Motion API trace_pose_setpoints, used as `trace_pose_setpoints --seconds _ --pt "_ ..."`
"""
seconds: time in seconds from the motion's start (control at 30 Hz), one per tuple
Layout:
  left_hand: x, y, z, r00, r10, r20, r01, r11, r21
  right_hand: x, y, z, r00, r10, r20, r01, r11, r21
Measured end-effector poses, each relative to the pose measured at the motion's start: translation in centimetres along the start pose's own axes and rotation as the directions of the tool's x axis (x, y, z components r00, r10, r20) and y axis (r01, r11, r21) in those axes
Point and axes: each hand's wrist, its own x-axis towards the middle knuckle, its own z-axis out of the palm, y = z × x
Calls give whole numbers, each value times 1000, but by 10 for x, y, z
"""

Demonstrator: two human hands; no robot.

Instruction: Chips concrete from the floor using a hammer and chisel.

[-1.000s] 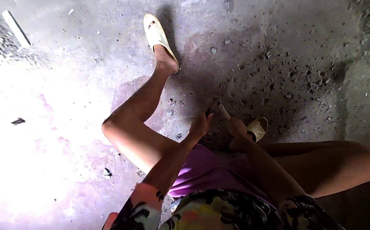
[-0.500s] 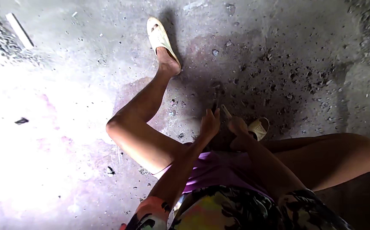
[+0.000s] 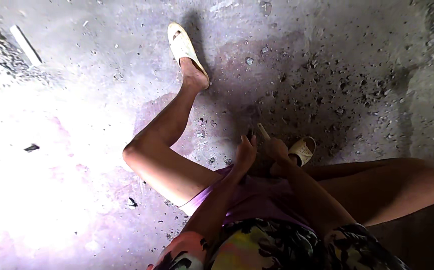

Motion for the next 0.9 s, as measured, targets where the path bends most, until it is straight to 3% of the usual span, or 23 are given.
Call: trace_pose_setpoints --seconds 0.1,0.2,0.3,0.43,0.5,0.63,0.67,0.77,0.83,0.9 --pt "15 -6 -4 990 -68 127 75 996 -54 -4 -2 0 1000 -13 -10 13 1000 1" --pt "-3 6 -20 1000 -7 -6 7 998 -66 -3 -5 -2 1000 19 -5 -19 1000 7" --pt "-8 -1 -3 994 40 -102 -42 999 -12 -1 -7 -3 999 33 8 -33 999 -3" --pt "16 -16 4 992 -25 121 31 998 -50 -1 -6 0 1000 -16 -15 16 1000 12" --pt "11 -3 -14 998 -12 57 17 995 -95 6 -9 -5 1000 -7 5 7 999 37" --pt "-14 3 -9 992 10 -129 -23 995 -99 4 -8 -7 999 -2 45 2 1000 1" --pt "-10 -3 -1 994 11 -109 -20 996 -88 2 -9 -7 999 3 40 -2 1000 -25" --pt "21 -14 -2 989 -49 138 58 996 -63 -1 -9 -4 1000 -12 27 14 998 -69" --pt "26 1 -20 987 -66 144 80 993 -92 2 -10 -7 1000 -11 13 12 998 -67" --pt "3 4 -21 998 -36 57 42 992 -118 1 -2 -2 1000 10 19 -9 999 -43"
